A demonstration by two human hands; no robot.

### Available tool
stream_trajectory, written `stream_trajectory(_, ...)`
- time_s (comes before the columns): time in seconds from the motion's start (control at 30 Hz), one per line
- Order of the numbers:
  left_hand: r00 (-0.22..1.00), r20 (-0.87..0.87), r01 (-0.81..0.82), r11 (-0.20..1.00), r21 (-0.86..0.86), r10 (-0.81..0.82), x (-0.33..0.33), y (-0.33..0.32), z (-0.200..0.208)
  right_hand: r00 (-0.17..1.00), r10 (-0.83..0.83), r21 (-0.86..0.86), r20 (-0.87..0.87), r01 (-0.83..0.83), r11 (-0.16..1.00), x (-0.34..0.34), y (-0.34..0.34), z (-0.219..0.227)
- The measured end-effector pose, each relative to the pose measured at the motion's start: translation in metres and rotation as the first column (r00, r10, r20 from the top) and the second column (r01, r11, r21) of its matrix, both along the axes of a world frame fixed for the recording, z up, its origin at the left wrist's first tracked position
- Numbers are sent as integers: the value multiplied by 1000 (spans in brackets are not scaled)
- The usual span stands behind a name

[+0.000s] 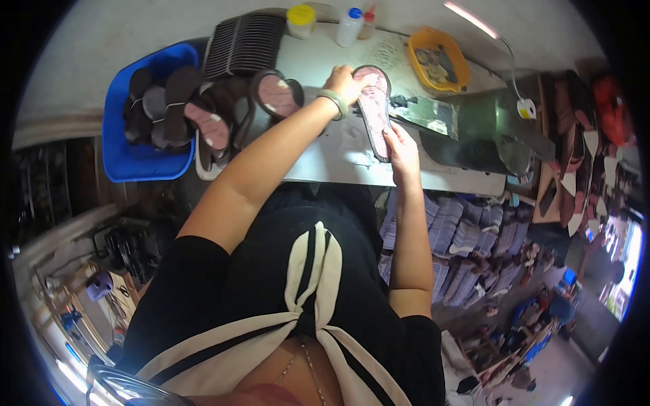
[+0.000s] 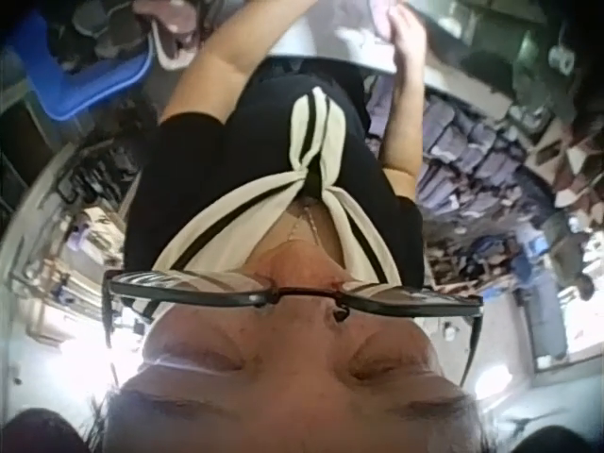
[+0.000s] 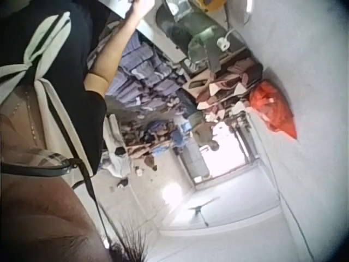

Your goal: The recorder is applying finishing or adhesive to shoe soles and organizing them for production.

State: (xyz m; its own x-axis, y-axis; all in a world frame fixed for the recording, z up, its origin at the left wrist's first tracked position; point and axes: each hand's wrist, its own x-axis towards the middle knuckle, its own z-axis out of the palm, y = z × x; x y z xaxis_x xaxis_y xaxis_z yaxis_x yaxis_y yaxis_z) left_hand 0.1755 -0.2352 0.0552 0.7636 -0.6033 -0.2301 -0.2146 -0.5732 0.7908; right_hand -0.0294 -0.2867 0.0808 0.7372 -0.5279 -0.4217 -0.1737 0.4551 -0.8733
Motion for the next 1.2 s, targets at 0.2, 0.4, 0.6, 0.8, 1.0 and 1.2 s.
stream_trajectory(0.2, 847, 410, -148, 890, -431, 340, 9, 142, 8, 986, 168, -237, 17, -159, 958, 46, 73, -17)
stream_trajectory(0.4, 722, 512, -376, 885, -274, 465, 33, 333, 1, 903, 250, -745, -350, -429, 511, 122, 98, -96)
stream_trajectory(0.6, 796, 605, -193, 954, 230, 16, 21, 367, -9, 853, 170, -814, -493, -522, 254, 136, 127, -101)
stream_trajectory(0.8, 776, 526, 94, 889, 449, -348, 49, 363, -13, 982, 165, -746, -91, -177, 642, 125, 97, -121)
stream_trajectory(1.0, 713, 488, 239, 830, 504, -503, 66, 360, -10, 938, 153, -756, -312, -343, 557, 111, 113, -106)
stream_trajectory(1.2, 453, 772, 176, 894, 412, -445, 91, 340, 17, 890, 140, -730, -435, -439, 523, 106, 104, -115)
